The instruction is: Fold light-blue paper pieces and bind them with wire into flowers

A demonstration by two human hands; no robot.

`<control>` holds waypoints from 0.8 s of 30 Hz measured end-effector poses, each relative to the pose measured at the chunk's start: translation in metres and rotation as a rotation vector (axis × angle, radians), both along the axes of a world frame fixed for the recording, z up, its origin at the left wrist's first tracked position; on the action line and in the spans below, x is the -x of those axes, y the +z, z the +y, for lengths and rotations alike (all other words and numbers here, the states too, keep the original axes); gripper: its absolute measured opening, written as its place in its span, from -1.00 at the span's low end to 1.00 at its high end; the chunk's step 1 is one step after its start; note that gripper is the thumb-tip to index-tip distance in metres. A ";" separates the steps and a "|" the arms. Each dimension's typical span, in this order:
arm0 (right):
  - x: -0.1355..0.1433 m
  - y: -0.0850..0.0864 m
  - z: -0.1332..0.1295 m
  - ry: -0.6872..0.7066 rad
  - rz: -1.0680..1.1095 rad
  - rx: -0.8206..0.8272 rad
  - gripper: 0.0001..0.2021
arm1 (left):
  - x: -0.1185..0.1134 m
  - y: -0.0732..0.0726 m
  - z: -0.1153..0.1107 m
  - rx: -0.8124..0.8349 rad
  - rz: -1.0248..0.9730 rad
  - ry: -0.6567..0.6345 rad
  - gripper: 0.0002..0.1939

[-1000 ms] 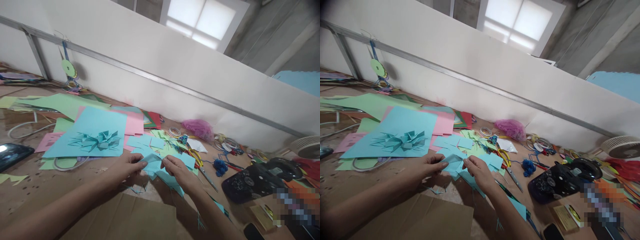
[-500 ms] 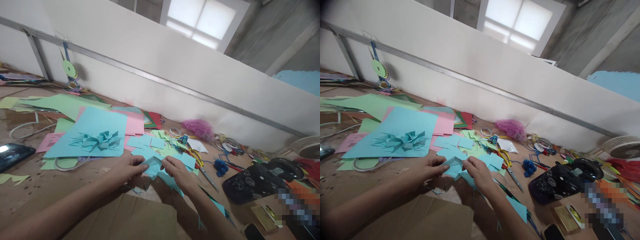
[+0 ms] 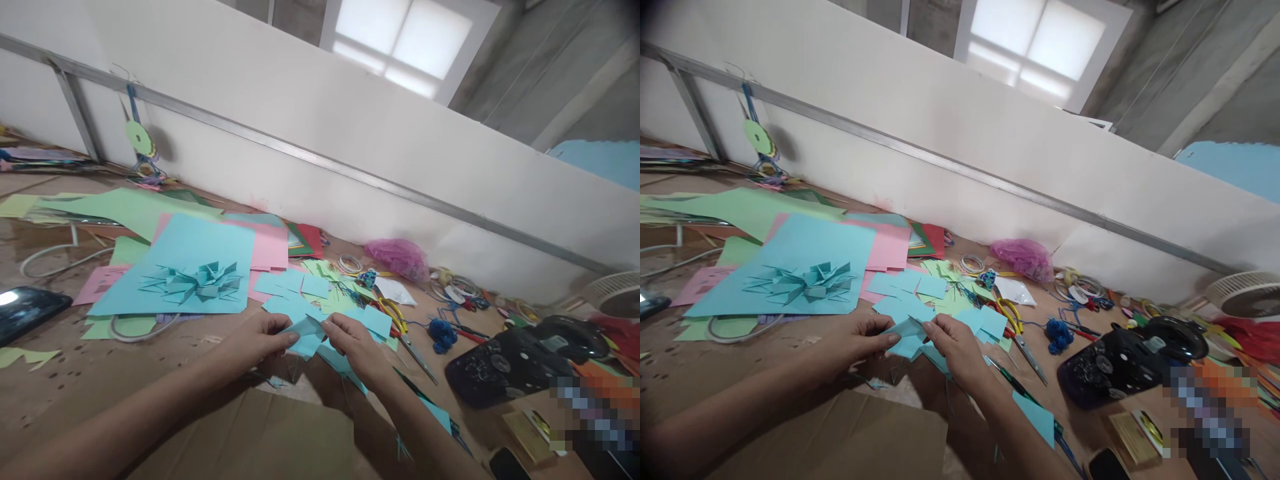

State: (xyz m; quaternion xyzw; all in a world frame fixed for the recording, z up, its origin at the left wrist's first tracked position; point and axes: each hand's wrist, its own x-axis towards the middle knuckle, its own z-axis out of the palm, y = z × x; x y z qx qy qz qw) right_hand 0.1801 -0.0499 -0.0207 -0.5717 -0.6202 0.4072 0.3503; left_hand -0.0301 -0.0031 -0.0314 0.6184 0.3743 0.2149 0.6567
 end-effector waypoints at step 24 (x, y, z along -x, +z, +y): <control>0.004 -0.006 0.005 -0.055 0.153 -0.096 -0.70 | -0.004 -0.012 0.004 -0.020 -0.025 0.126 -0.54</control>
